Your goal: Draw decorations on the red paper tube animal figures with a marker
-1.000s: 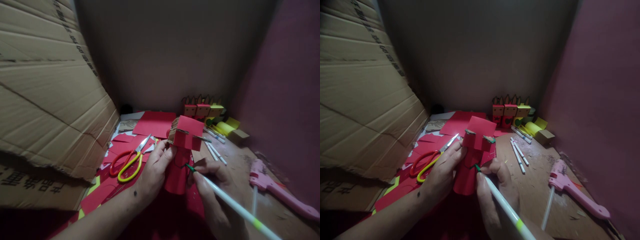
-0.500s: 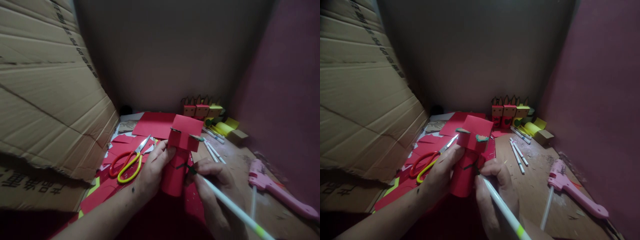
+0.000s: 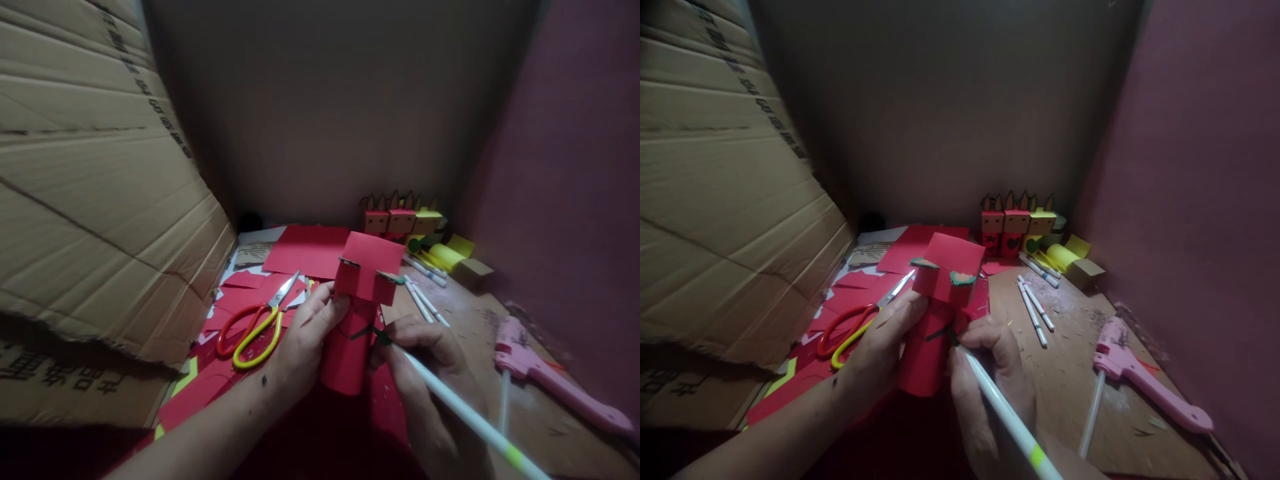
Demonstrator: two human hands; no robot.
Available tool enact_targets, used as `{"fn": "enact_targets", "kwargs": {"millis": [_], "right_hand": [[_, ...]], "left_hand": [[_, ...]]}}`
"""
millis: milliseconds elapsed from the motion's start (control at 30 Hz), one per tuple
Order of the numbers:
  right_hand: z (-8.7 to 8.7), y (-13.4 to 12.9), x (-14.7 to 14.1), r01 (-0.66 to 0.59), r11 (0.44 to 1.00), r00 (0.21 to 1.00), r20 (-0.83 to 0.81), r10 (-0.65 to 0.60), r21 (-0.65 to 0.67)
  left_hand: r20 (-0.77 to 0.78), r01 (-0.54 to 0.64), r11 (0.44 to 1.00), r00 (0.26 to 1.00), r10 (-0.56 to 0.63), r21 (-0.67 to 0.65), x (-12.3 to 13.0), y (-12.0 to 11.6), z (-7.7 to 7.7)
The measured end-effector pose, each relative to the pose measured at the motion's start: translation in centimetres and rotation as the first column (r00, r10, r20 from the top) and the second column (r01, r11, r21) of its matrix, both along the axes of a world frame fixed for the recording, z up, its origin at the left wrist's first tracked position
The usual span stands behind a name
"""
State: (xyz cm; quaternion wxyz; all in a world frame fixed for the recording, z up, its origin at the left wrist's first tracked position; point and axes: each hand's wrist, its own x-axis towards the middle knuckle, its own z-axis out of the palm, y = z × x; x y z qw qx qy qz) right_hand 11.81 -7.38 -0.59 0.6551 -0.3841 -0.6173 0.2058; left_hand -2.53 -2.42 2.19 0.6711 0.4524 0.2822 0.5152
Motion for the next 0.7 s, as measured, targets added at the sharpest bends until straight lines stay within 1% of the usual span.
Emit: {"fn": "enact_targets", "kwargs": {"millis": [100,333,500,600,700], "right_hand": [[0.13,-0.05,0.03,0.002,1.000,1.000,0.005,-0.002,0.003],[0.45,-0.27,0.12,-0.012,0.998,0.998,0.057,0.008,0.064],[0.31,0.02,0.15,0.021,0.999,1.000,0.011,-0.021,0.033],[0.30,0.15,0.17,-0.008,1.000,1.000,-0.008,0.008,0.003],[0.29,0.07,0.16,-0.012,1.000,1.000,-0.008,0.012,0.013]], "left_hand": [[-0.003,0.015,1.000,1.000,-0.015,-0.005,-0.05,-0.09,0.01],[0.020,0.040,0.999,0.999,-0.040,0.021,-0.05,-0.09,0.56],[0.004,0.060,0.998,0.998,-0.060,0.029,-0.16,-0.09,0.31],[-0.005,0.062,0.997,0.998,-0.062,0.035,-0.18,-0.03,0.20],[-0.010,0.039,0.999,0.999,-0.038,0.033,-0.14,-0.02,0.32]]}}
